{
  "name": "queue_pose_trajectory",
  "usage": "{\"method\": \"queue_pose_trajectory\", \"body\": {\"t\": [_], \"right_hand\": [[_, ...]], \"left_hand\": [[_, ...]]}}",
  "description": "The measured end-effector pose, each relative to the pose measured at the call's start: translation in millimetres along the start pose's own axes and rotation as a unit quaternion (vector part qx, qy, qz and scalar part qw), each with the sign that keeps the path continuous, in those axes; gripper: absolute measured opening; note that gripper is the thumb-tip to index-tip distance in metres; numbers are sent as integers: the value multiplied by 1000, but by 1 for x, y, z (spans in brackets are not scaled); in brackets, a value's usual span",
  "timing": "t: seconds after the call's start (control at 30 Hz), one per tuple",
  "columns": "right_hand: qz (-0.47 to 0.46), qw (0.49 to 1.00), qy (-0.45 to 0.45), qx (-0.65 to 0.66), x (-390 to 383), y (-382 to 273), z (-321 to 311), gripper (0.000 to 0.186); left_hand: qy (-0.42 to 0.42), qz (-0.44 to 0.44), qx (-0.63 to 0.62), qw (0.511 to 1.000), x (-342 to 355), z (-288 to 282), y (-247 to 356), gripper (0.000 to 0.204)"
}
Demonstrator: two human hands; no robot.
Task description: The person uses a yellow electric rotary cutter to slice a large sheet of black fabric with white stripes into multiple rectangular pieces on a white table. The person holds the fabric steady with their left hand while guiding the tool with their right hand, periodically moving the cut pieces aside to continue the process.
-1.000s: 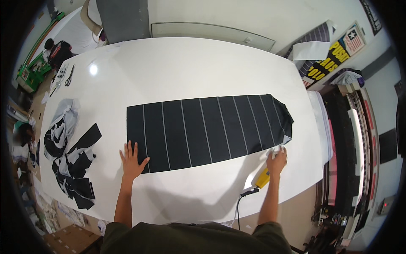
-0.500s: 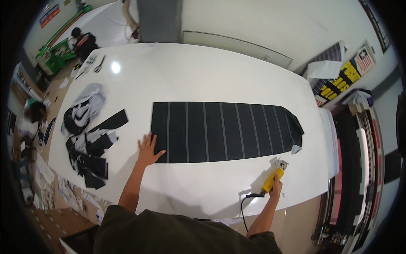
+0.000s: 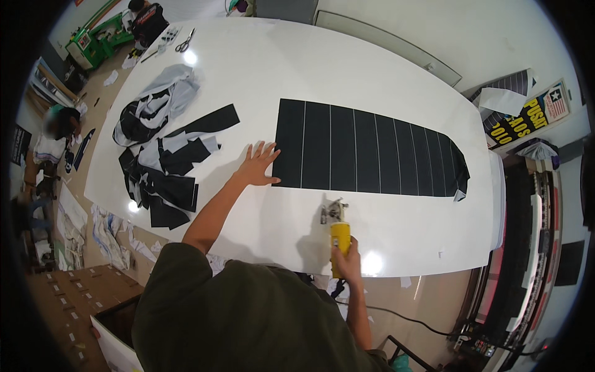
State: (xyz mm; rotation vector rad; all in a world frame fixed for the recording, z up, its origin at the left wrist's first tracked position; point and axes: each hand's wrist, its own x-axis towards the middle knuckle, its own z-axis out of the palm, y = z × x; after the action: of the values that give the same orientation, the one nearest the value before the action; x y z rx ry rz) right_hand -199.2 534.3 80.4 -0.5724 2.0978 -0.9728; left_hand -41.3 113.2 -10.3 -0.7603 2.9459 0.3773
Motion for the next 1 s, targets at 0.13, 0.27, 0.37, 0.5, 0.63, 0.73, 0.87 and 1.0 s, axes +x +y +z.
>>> {"method": "queue_pose_trajectory", "body": {"t": [0.13, 0.27, 0.37, 0.5, 0.63, 0.73, 0.87, 1.0], "right_hand": [[-130, 978, 59, -153, -17, -36, 64, 64], [-114, 973, 62, -194, -18, -52, 95, 66], [-81, 975, 60, -197, -7, -72, 104, 59], [-88, 967, 78, -225, 19, -77, 113, 54], [-83, 967, 77, -227, 33, -88, 116, 53], [-67, 967, 78, -234, 36, -92, 119, 52], [-52, 970, 67, -230, 42, -100, 120, 50], [-60, 966, 70, -241, 52, -99, 120, 48]], "left_hand": [[-39, 5, -7, 999, 0, -5, -8, 113], [-14, 13, -23, 1000, -5, -4, -10, 112], [-10, 9, -36, 999, -6, -3, -10, 111], [-2, 7, -58, 998, -7, -4, -9, 110], [-2, 4, -63, 998, -8, -3, -11, 109], [16, 8, -79, 997, -7, 2, -13, 109], [25, 8, -87, 996, -9, 5, -14, 110], [24, 6, -93, 995, -9, 1, -13, 109]]}}
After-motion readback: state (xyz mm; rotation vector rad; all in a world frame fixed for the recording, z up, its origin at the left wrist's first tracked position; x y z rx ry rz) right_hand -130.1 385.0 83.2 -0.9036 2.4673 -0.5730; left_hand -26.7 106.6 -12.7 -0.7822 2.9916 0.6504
